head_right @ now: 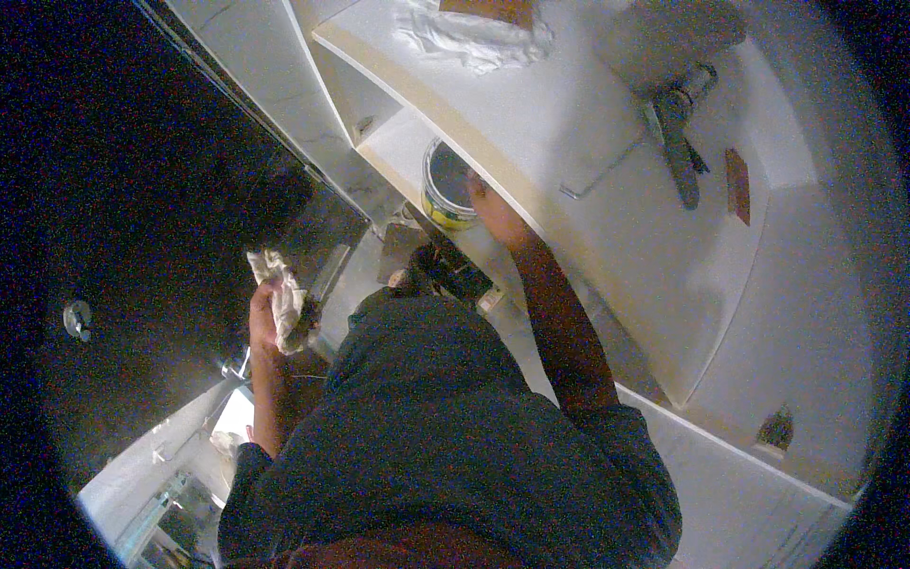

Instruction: The person paints the interior of a white cabinet using a small brush and a paint can. They repeatedly dip the brush into the paint, apply it to the cabinet edges and shelves, and wipe excess paint with a cloth. The person moves the paint can to a different location and continues painting.

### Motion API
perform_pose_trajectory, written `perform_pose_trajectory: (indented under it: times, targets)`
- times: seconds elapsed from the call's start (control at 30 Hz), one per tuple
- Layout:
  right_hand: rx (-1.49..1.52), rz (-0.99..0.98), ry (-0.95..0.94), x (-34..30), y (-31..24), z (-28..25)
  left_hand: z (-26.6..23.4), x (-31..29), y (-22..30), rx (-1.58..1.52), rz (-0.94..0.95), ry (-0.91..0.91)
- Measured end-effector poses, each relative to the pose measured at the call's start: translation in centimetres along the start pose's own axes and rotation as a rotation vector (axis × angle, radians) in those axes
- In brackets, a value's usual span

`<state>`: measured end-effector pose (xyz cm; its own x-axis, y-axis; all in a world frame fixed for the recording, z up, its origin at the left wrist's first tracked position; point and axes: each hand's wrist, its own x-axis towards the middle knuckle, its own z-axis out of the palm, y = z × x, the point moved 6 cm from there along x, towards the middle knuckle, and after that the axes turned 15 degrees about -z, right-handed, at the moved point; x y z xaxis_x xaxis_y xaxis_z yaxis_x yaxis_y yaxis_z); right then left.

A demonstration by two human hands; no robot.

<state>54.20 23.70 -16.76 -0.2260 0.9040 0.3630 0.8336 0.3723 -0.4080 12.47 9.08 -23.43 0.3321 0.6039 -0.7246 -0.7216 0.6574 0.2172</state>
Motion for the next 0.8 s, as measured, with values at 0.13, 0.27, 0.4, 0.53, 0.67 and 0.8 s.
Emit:
perform_pose_trajectory:
  times: [0.13, 0.27, 0.4, 0.53, 0.67, 0.8]
  targets:
    - [-0.017, -0.068, 0.022, 1.1, 2.7, 3.4, -2.5, -0.7, -0.9, -0.037, -0.025, 0.027]
    - [-0.013, -0.042, -0.048, 2.4, 3.5, 3.3, -1.3, -2.5, -1.8, -0.001, 0.031, 0.090]
    - [-0.143, -0.136, -0.049, 3.5, 2.5, 3.5, -4.8, -1.8, -2.3, 0.042, -0.017, 0.148]
    - [-0.158, -0.244, 0.031, 3.5, 2.6, 4.0, -3.2, -1.6, -1.9, 0.083, 0.020, 0.109]
    - [-0.008, -0.092, 0.021, 2.9, 1.3, 1.4, 3.2, -2.3, -1.0, 0.130, 0.146, 0.067]
    - [0.004, 0.036, 0.027, 1.0, 1.9, -1.3, 5.5, 0.1, -0.9, 0.284, 0.240, 0.107]
